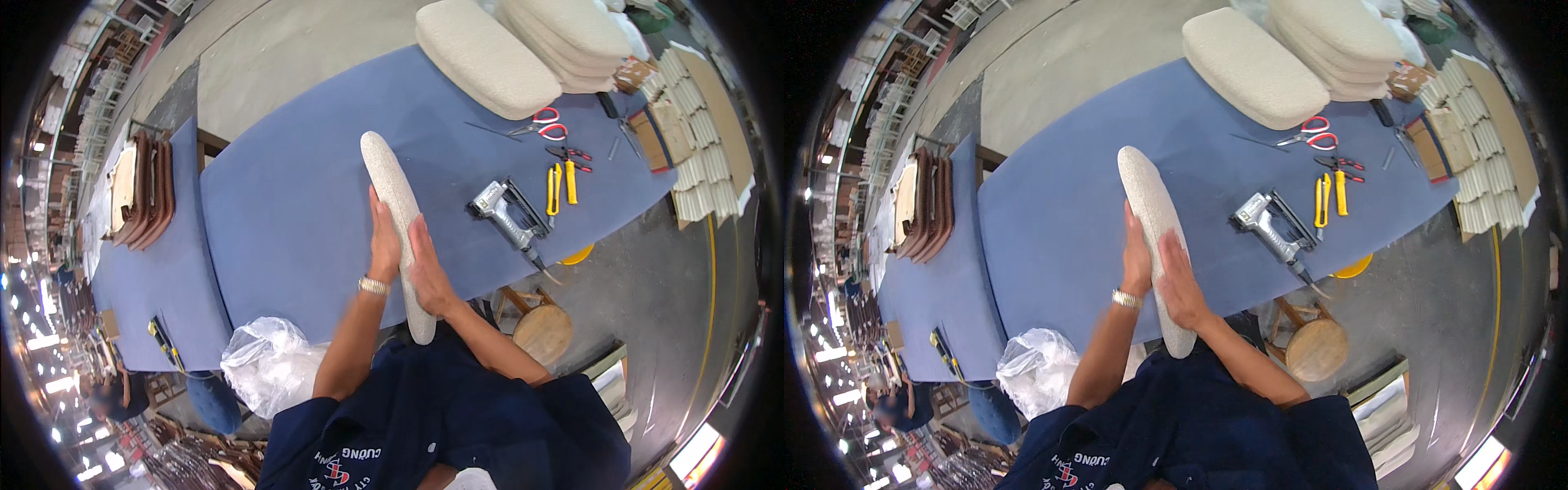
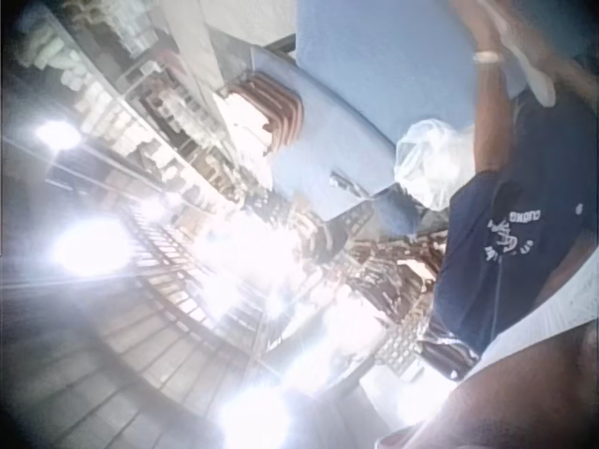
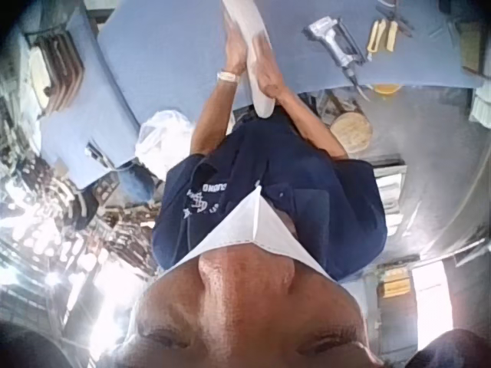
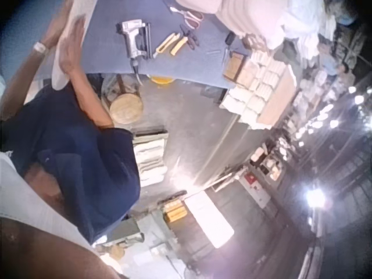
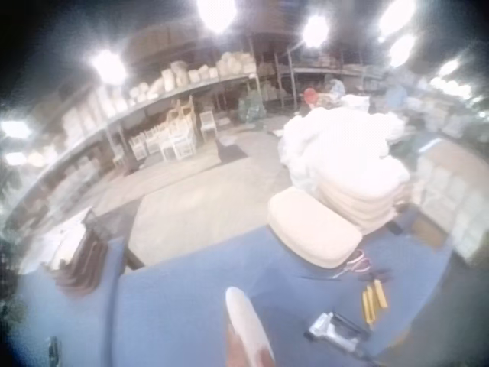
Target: The person folds a white fabric cover over a foam cushion, staples the edges with a pneumatic staple gun, trims excess fabric with a utility knife, and stacks the finished cushion with others. The process is repeated for multiple cushions.
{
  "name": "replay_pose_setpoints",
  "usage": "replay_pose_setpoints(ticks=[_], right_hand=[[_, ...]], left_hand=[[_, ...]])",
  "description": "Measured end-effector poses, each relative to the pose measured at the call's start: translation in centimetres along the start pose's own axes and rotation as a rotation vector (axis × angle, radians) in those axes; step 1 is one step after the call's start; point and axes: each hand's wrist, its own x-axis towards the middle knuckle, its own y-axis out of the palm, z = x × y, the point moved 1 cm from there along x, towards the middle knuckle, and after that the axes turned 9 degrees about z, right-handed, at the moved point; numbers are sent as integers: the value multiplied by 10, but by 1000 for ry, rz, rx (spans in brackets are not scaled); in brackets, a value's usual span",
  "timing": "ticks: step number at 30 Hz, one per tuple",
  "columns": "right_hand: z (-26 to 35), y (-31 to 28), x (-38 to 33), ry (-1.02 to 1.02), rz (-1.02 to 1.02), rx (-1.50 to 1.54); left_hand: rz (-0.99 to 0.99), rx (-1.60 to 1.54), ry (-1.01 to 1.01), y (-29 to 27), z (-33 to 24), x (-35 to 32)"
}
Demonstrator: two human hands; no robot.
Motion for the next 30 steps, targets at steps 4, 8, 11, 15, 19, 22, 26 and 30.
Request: replay_pose_setpoints(ticks=[4, 8, 11, 15, 19, 22, 26, 30], right_hand=[[-58, -9, 12, 131, -136, 428], [-77, -1, -19, 67, -196, 403], [-31, 28, -38, 83, -168, -5], [-19, 69, -104, 45, -281, -146], [-1, 90, -144, 208, -349, -263], [9, 82, -132, 370, -394, -239], [31, 65, -126, 349, -531, -183], [78, 37, -156, 501, -614, -45]], left_hand=[[98, 261, 190, 42, 16, -79], [159, -35, 152, 51, 61, -94], [70, 62, 238, 27, 48, -88], [95, -51, 266, 25, 42, -95], [288, -621, -197, 5, 102, -63], [363, -558, -348, 0, 145, -61], [374, -521, -209, 14, 132, -81], [441, -549, -180, 16, 131, -89]])
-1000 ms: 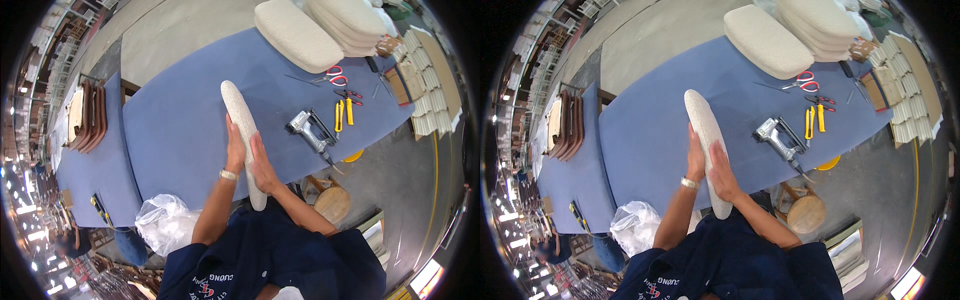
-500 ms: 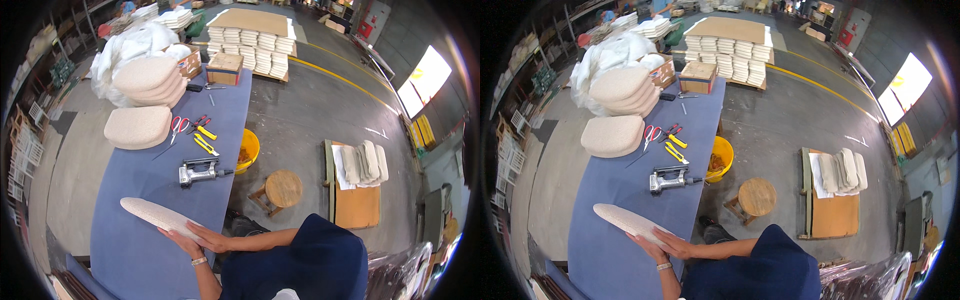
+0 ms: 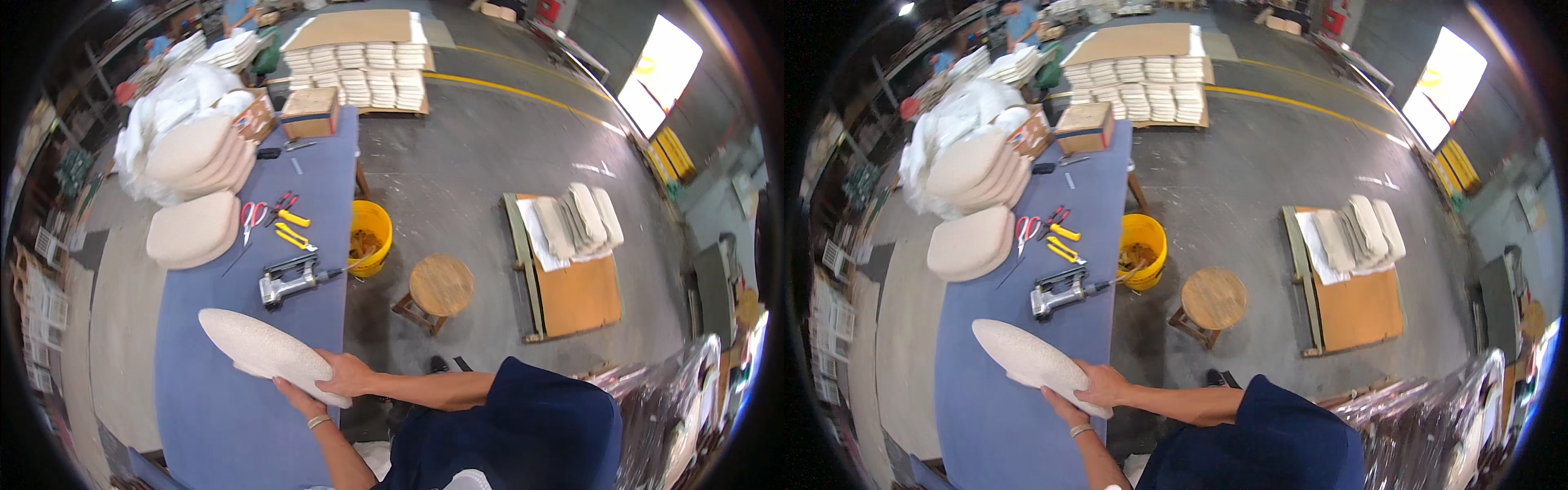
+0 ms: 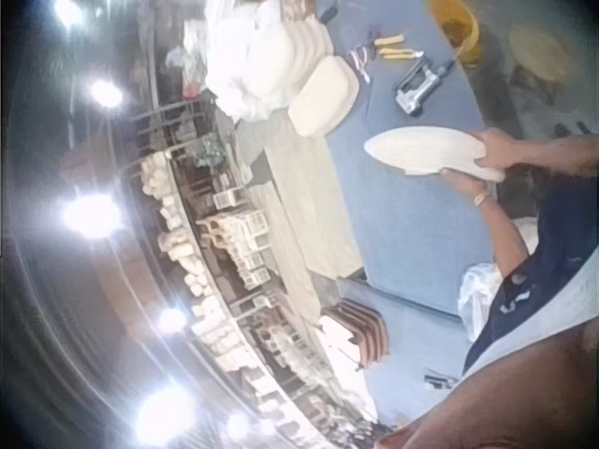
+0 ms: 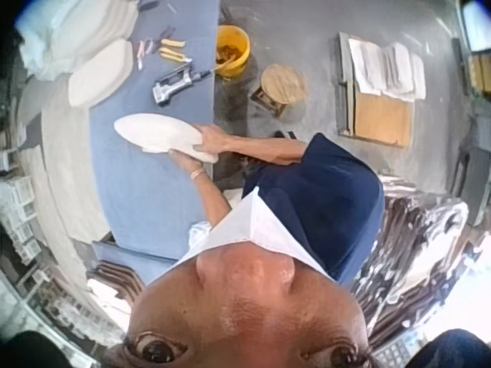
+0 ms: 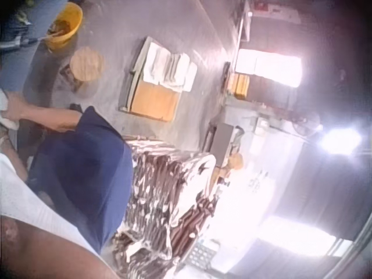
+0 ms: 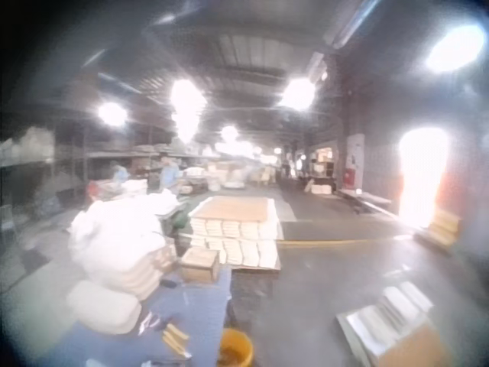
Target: The person folds a white fabric cover over a foam cushion, staples the edges with a pneumatic staple gun, trims excess fabric with a utility knife, and stacks the finished cushion with others. The process is repeated for multiple cushions.
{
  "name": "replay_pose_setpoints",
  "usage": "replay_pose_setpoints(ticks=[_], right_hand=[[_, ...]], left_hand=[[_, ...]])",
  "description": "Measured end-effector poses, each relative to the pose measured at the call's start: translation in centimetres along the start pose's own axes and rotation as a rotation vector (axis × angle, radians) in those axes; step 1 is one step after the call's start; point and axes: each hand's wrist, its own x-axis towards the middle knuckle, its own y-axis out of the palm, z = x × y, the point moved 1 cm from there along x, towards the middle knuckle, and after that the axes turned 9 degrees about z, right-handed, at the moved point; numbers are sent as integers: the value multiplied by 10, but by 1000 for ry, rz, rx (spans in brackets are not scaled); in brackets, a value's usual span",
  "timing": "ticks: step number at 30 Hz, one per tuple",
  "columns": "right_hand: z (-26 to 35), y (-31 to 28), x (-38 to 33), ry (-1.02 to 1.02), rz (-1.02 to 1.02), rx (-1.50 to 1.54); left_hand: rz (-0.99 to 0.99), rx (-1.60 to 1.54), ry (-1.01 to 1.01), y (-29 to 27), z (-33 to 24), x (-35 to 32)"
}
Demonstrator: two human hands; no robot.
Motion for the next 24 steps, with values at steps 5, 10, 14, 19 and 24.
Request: replay_pose_setpoints(ticks=[5, 10, 14, 19, 24], right_hand=[[-18, -69, -123, 5, -13, 69], [-67, -125, -270, -146, 200, 353], [-98, -219, -361, -138, 91, 445], [-109, -338, -443, -408, -609, 1006], [-204, -346, -558, -130, -1003, 817]], left_hand=[[79, -101, -299, 51, 43, -37], [859, -420, -486, 127, 108, -24], [1064, -55, -632, 266, 131, -27], [1365, 1342, -88, 346, 167, -35], [1857, 1572, -430, 513, 248, -167]])
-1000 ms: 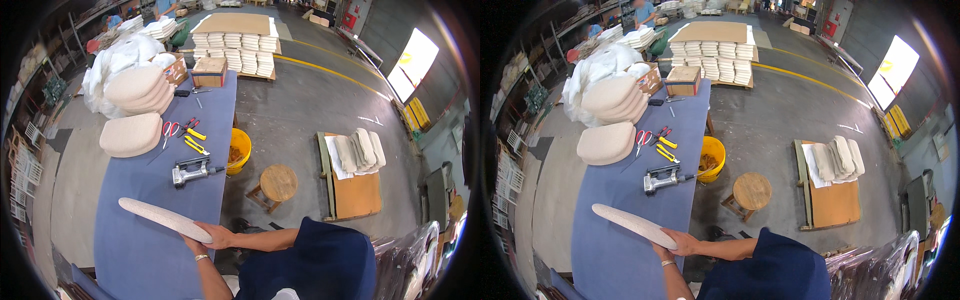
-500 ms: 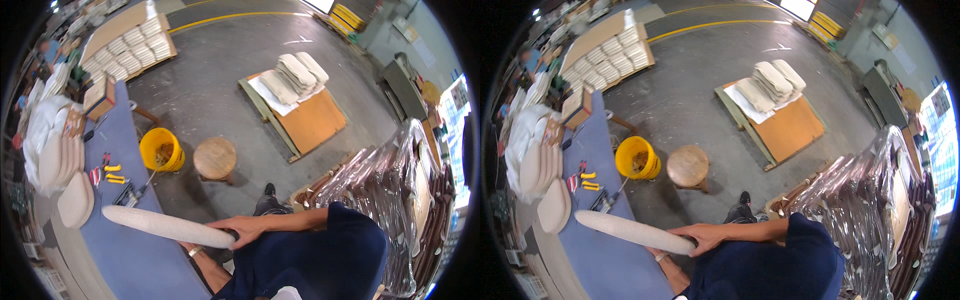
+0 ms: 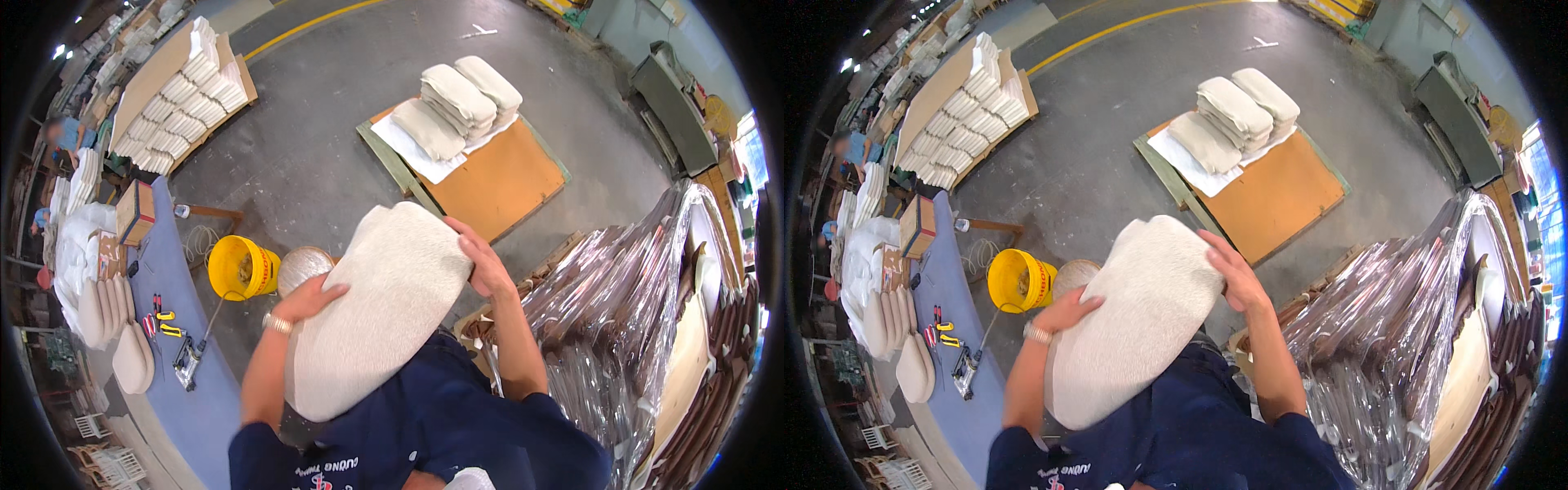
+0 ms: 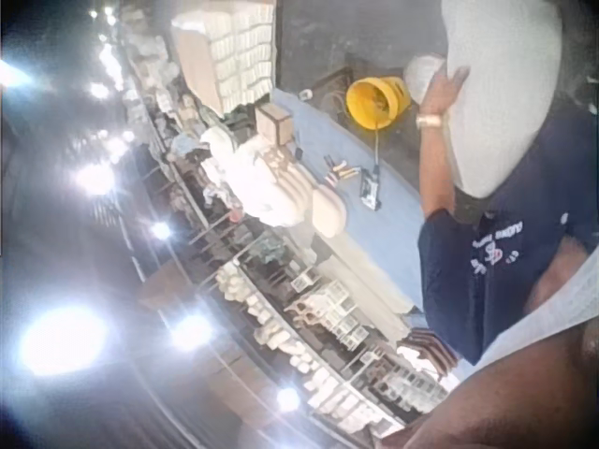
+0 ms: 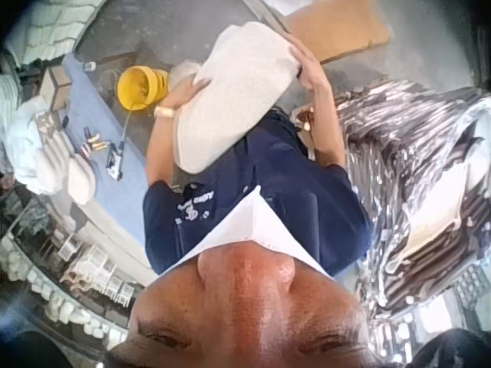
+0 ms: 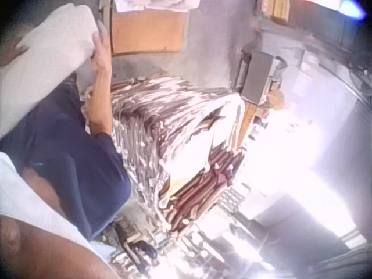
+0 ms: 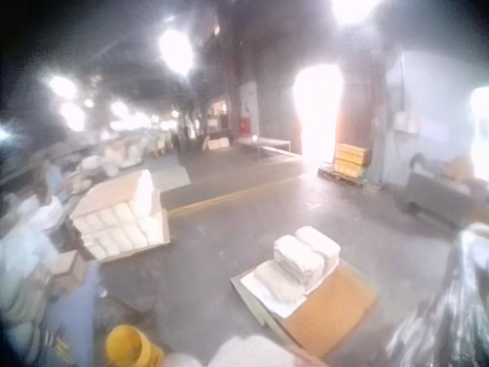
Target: The person folds a white fabric cover over a foam cushion, staples the edges with a pneumatic staple gun, trims excess fabric with a utility knife, and stacks the finished cushion with others. The process is repeated for multiple cushions.
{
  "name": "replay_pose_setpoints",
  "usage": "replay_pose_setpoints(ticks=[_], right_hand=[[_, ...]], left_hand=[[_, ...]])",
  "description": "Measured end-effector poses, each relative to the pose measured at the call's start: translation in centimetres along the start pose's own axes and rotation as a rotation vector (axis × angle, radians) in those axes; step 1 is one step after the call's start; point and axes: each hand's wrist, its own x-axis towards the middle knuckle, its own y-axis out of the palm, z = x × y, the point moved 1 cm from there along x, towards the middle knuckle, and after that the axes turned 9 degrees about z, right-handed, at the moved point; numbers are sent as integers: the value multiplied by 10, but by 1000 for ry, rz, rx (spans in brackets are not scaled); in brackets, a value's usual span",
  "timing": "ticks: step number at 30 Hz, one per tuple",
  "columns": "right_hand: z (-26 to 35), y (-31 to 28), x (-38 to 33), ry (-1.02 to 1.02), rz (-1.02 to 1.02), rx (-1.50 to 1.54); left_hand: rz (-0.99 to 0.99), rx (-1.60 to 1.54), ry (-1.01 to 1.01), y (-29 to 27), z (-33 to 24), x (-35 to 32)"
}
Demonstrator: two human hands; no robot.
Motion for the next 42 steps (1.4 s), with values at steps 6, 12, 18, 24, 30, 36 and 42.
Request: replay_pose_setpoints(ticks=[6, 12, 18, 24, 30, 36, 42], right_hand=[[-57, -59, -43, -58, -342, 639], [-124, -118, -19, 133, -743, 507], [-193, -159, 46, 400, -937, 376], [-145, -101, 116, 767, -961, 376], [-143, -35, 4, 902, -1123, 472], [-65, -20, 34, 1191, -1419, 409], [-38, -2, 62, 1264, -1582, 346]], left_hand=[[159, -451, -213, -28, 21, 139], [-89, -758, -199, -118, 6, 278], [-205, -1103, -159, -164, 99, 491], [-580, -1023, -196, -173, 145, 714], [-714, -1151, -27, -191, 121, 886], [-556, -1181, -62, -163, 171, 1013], [-353, -954, -165, -118, 192, 1044]])
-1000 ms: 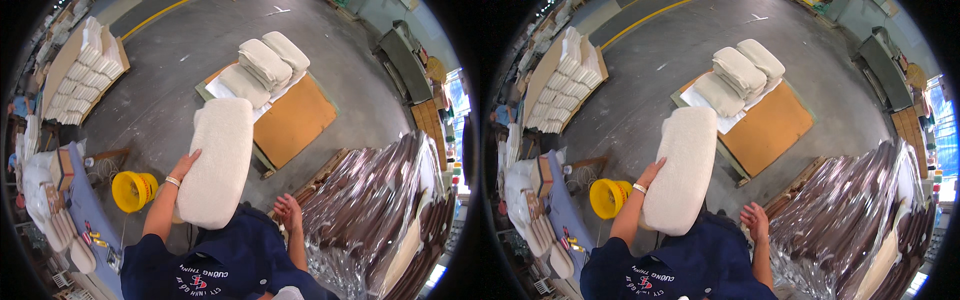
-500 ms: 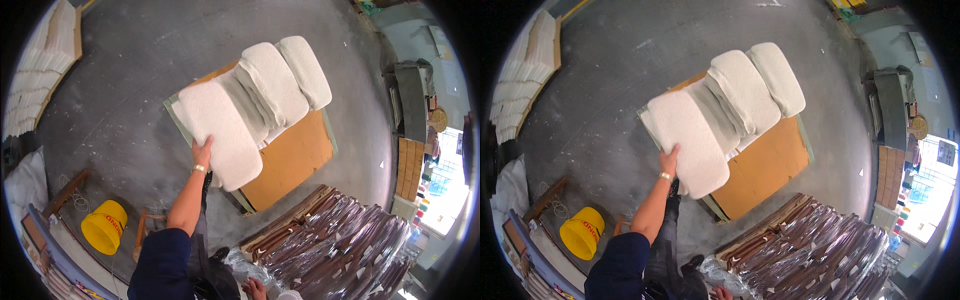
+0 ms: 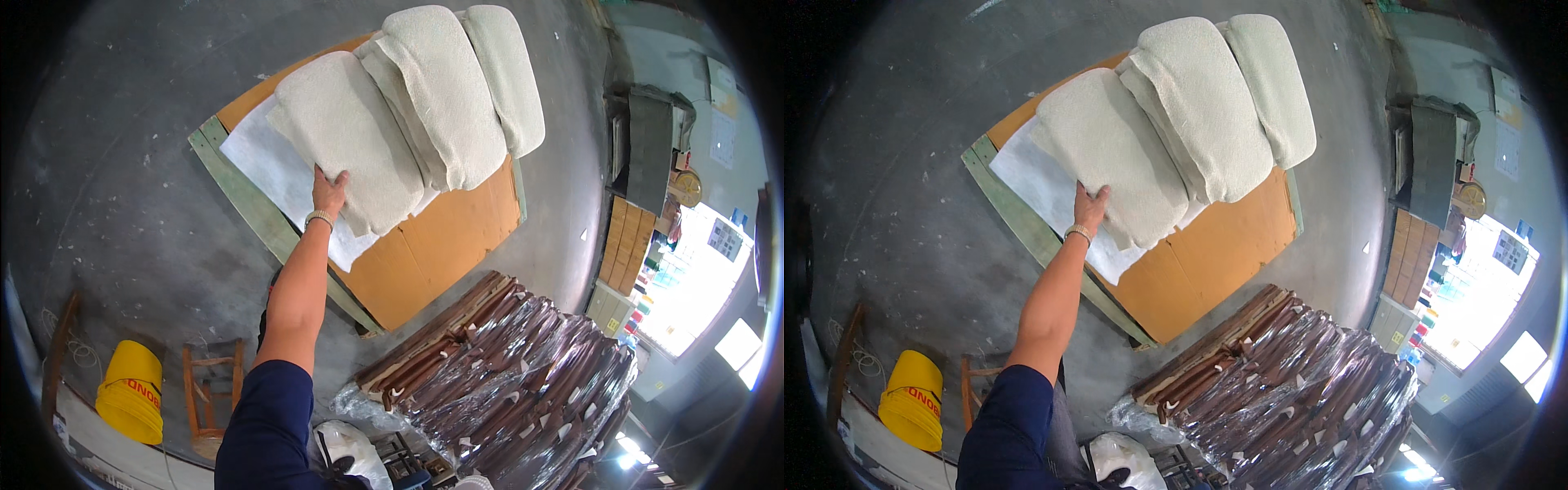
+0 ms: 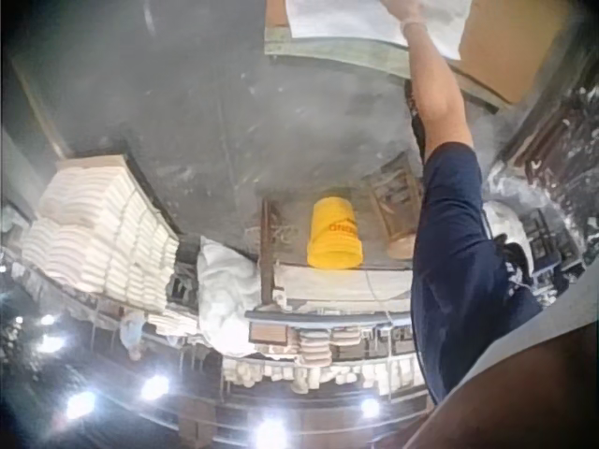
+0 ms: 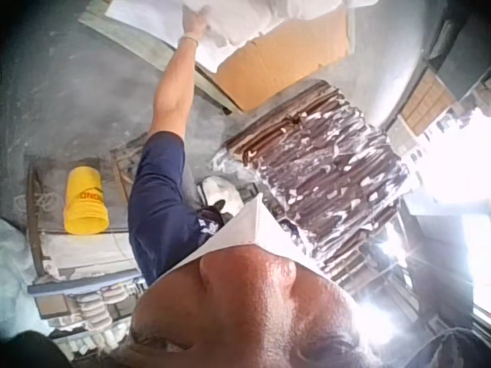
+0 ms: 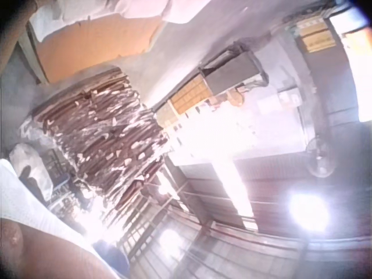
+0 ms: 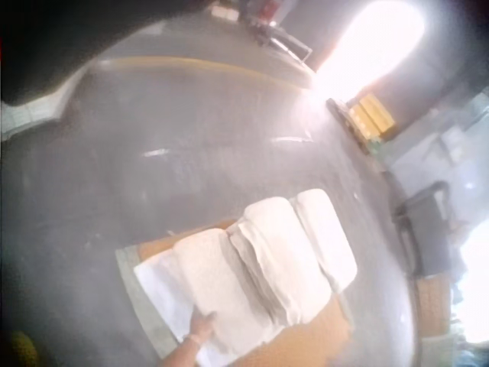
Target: The person folds a white fabric cover over a foam cushion, staples the edges with a pneumatic staple gun, trims excess fabric with a utility knife, and stacks the finished cushion with others. The process is repeated for multiple cushions.
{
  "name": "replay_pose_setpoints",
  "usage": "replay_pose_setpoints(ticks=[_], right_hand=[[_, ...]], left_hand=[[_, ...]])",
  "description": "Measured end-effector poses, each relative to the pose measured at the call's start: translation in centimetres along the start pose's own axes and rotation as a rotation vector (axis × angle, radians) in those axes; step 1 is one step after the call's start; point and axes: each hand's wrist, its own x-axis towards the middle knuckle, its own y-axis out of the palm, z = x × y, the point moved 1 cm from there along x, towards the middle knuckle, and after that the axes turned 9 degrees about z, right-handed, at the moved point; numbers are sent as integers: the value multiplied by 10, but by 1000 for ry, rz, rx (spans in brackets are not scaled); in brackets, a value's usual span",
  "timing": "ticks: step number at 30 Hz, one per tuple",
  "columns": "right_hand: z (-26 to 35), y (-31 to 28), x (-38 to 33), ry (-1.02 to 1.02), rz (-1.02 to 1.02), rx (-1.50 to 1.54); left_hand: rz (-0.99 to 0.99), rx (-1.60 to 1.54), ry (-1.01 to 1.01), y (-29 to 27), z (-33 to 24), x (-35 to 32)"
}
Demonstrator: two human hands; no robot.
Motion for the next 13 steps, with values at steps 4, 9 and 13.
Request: replay_pose_setpoints(ticks=[4, 9, 13], right_hand=[[-19, -2, -15, -12, -2, 5], [-75, -9, -41, -142, -80, 96], [-113, 2, -42, -339, -35, 186]], left_hand=[[-42, 391, -197, -22, 0, -22], [285, 874, -346, -34, -57, -147], [408, 1123, -160, -126, -117, -239]])
